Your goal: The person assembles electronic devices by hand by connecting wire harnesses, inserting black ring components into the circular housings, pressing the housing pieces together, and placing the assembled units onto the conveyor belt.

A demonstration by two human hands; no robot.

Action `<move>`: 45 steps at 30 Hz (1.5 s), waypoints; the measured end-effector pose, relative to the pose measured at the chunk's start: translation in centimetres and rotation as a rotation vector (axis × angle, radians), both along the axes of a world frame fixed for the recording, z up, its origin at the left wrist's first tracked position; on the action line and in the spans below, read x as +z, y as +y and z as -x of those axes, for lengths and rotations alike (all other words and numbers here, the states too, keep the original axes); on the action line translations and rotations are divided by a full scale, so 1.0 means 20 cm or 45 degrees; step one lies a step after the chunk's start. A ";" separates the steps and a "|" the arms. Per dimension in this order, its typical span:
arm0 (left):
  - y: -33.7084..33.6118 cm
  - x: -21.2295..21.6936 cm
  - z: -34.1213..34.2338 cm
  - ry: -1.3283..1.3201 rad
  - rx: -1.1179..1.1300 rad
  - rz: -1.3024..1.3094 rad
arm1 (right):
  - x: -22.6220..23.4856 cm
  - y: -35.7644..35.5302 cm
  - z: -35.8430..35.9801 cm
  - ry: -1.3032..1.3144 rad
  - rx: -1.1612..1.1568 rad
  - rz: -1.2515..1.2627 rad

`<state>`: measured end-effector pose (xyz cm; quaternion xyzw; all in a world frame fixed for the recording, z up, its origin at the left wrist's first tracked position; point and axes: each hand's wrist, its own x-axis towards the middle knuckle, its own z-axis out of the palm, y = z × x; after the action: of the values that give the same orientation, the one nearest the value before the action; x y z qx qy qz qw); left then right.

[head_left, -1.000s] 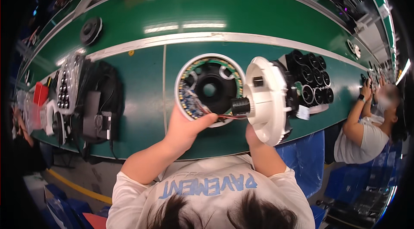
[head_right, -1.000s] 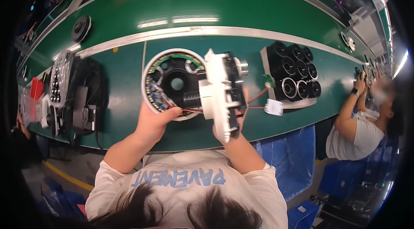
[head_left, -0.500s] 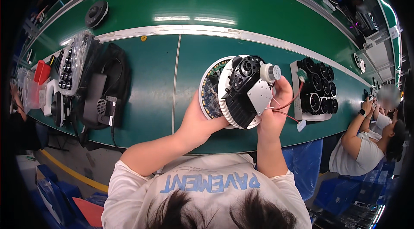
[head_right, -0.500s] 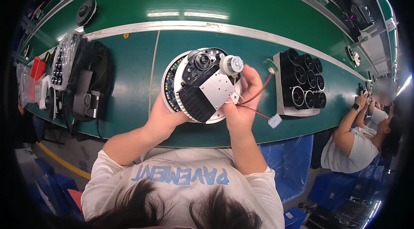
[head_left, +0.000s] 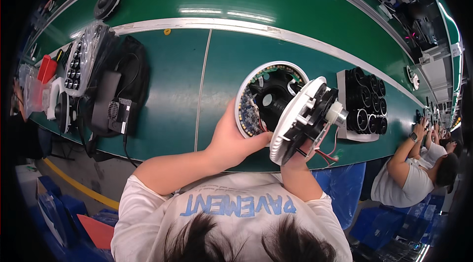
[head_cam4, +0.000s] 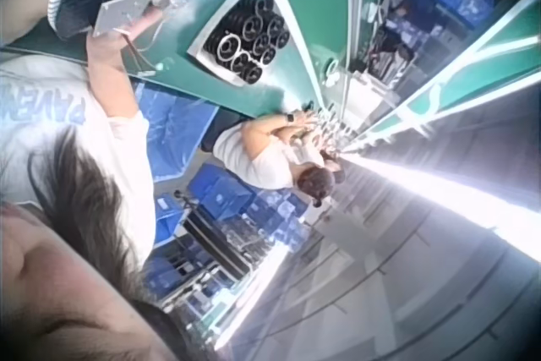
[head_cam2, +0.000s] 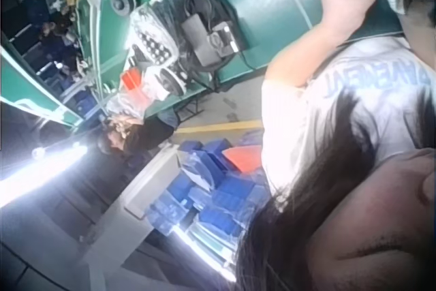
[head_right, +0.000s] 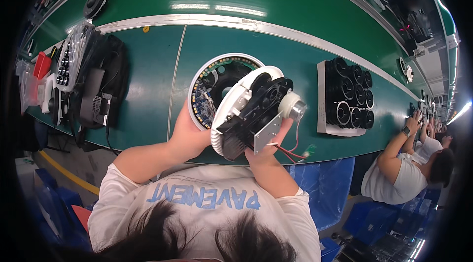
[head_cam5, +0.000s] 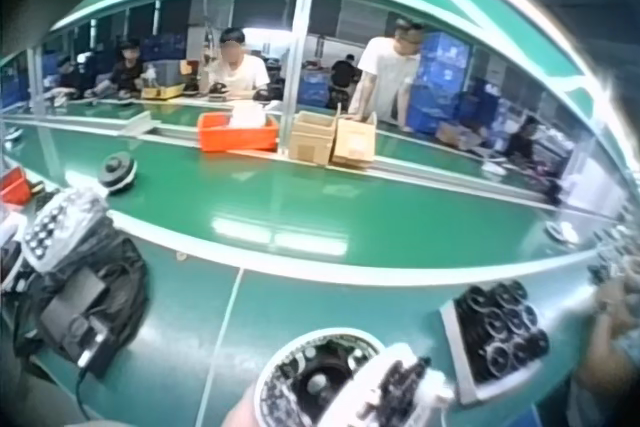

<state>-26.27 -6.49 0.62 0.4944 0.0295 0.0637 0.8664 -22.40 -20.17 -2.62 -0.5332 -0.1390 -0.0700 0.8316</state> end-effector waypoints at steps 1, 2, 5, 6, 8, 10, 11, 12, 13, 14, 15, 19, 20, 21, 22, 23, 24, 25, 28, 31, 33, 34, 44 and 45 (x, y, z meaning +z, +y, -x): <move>-0.02 -0.01 0.00 -0.058 0.042 0.019 | 0.05 0.03 0.01 0.224 0.057 -0.432; -0.02 -0.02 0.01 -0.055 0.050 0.021 | 0.08 0.04 0.00 0.117 -0.004 -0.248; 0.00 -0.02 0.03 -0.037 0.059 -0.258 | 0.12 0.05 -0.01 0.061 -0.135 -0.035; 0.00 0.00 0.03 -0.021 0.039 -0.347 | 0.12 0.04 -0.02 -0.033 -0.105 0.050; 0.01 0.02 0.04 -0.015 0.027 -0.436 | 0.12 0.04 -0.03 -0.124 -0.064 0.134; 0.02 0.03 0.04 -0.037 0.053 -0.490 | 0.12 0.04 -0.04 -0.140 -0.055 0.144; 0.02 0.03 0.04 -0.064 0.071 -0.544 | 0.13 0.03 -0.04 -0.148 -0.053 0.150; 0.02 0.03 0.04 -0.061 0.075 -0.543 | 0.14 0.03 -0.04 -0.146 -0.048 0.151; 0.03 0.02 0.04 -0.065 0.075 -0.566 | 0.16 0.03 -0.05 -0.114 -0.021 0.177; 0.03 0.02 0.04 -0.070 0.073 -0.590 | 0.17 0.03 -0.05 -0.082 0.006 0.203; 0.04 0.02 0.04 -0.067 0.079 -0.590 | 0.17 0.04 -0.06 -0.081 0.012 0.203; 0.02 0.03 0.04 -0.059 0.051 -0.562 | 0.10 -0.01 -0.07 -0.217 -0.028 0.297; 0.02 0.02 0.04 -0.065 0.063 -0.530 | 0.11 0.00 -0.07 -0.166 0.014 0.261; 0.02 0.02 0.04 -0.063 0.063 -0.529 | 0.12 0.01 -0.06 -0.115 0.057 0.225; 0.03 0.02 0.03 -0.071 0.062 -0.552 | 0.11 -0.01 -0.07 -0.150 0.033 0.314; 0.04 0.03 0.03 -0.079 0.060 -0.574 | 0.10 -0.02 -0.07 -0.150 0.033 0.316; 0.04 0.02 0.03 -0.078 0.061 -0.573 | 0.09 -0.03 -0.08 -0.213 0.022 0.359; 0.04 0.01 0.02 -0.096 0.059 -0.576 | 0.09 -0.03 -0.09 -0.277 0.011 0.400; 0.05 0.03 0.02 -0.090 0.029 -0.613 | 0.09 -0.05 -0.09 -0.237 -0.020 0.434; 0.06 0.05 0.02 -0.047 -0.004 -0.671 | 0.10 -0.04 -0.09 -0.266 -0.011 0.458; 0.06 0.05 0.02 -0.026 -0.006 -0.693 | 0.09 -0.04 -0.10 -0.290 -0.010 0.425; 0.07 0.05 0.02 -0.087 -0.024 -0.705 | 0.10 -0.04 -0.09 -0.258 -0.007 0.408; 0.08 0.03 0.00 -0.135 -0.365 -0.211 | 0.12 -0.04 -0.09 -0.062 0.142 0.209; 0.08 0.03 0.01 -0.105 -0.373 -0.192 | 0.11 -0.04 -0.10 -0.062 0.142 0.209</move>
<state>-26.40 -4.97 1.13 0.5539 -0.0833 -0.0411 0.8274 -20.48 -21.02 -0.33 -0.5892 -0.1937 -0.0248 0.7840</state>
